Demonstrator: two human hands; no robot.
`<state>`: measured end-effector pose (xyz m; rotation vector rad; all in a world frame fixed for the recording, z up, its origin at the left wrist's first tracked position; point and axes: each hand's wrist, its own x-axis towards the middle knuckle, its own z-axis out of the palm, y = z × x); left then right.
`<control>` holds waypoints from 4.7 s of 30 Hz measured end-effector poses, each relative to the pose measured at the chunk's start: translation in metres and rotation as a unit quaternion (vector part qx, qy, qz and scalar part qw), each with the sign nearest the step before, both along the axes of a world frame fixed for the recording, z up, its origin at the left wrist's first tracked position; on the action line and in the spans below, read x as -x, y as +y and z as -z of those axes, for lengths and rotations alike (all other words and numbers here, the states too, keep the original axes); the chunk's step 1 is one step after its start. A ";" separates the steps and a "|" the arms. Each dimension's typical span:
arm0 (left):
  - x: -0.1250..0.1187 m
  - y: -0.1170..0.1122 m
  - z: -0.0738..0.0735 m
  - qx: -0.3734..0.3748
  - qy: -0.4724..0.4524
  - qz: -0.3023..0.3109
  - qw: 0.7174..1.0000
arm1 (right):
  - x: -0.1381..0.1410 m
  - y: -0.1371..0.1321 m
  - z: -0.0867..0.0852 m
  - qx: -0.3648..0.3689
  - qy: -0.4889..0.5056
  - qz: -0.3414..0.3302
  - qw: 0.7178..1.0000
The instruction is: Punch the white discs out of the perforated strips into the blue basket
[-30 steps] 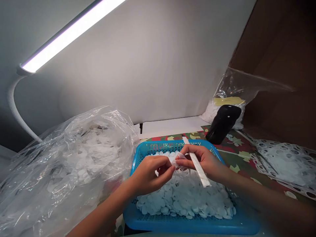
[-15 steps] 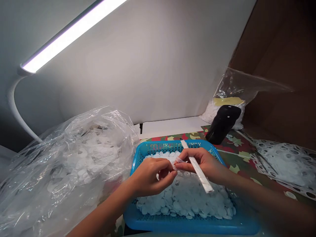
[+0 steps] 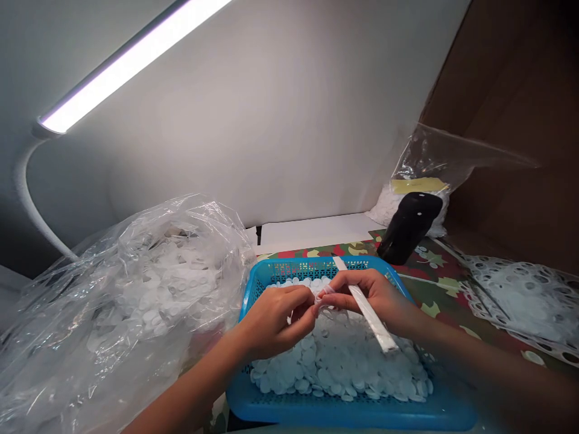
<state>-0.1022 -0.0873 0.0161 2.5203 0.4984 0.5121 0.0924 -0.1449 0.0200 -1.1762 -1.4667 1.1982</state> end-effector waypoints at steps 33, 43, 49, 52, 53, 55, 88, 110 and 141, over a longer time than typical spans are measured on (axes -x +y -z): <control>0.000 0.001 -0.003 0.090 -0.085 0.047 0.991 | 0.003 -0.008 0.000 0.079 0.003 -0.057 0.995; 0.001 0.001 -0.005 0.085 -0.117 0.032 0.989 | 0.002 -0.006 0.004 -0.014 -0.089 -0.116 0.989; 0.003 0.002 -0.007 0.183 -0.110 0.040 0.976 | 0.001 -0.008 -0.002 -0.018 -0.092 -0.135 0.986; 0.004 0.004 -0.005 0.242 -0.117 0.049 0.962 | 0.002 -0.009 -0.007 -0.010 -0.092 -0.138 0.986; 0.005 0.004 -0.005 0.257 -0.122 0.051 0.957 | 0.002 -0.009 -0.008 -0.008 -0.091 -0.139 0.986; 0.005 0.005 -0.005 0.281 -0.128 0.055 0.950 | 0.003 -0.009 -0.010 -0.006 -0.089 -0.138 0.986; 0.003 0.007 -0.005 0.256 -0.118 0.071 0.957 | -0.005 -0.003 -0.001 0.055 -0.016 -0.049 0.997; -0.002 0.001 -0.005 0.195 -0.029 0.057 0.979 | -0.001 -0.004 -0.002 -0.029 -0.068 -0.144 0.987; -0.001 0.002 -0.003 0.110 -0.125 -0.067 0.984 | 0.000 -0.001 0.007 -0.042 -0.117 -0.107 0.986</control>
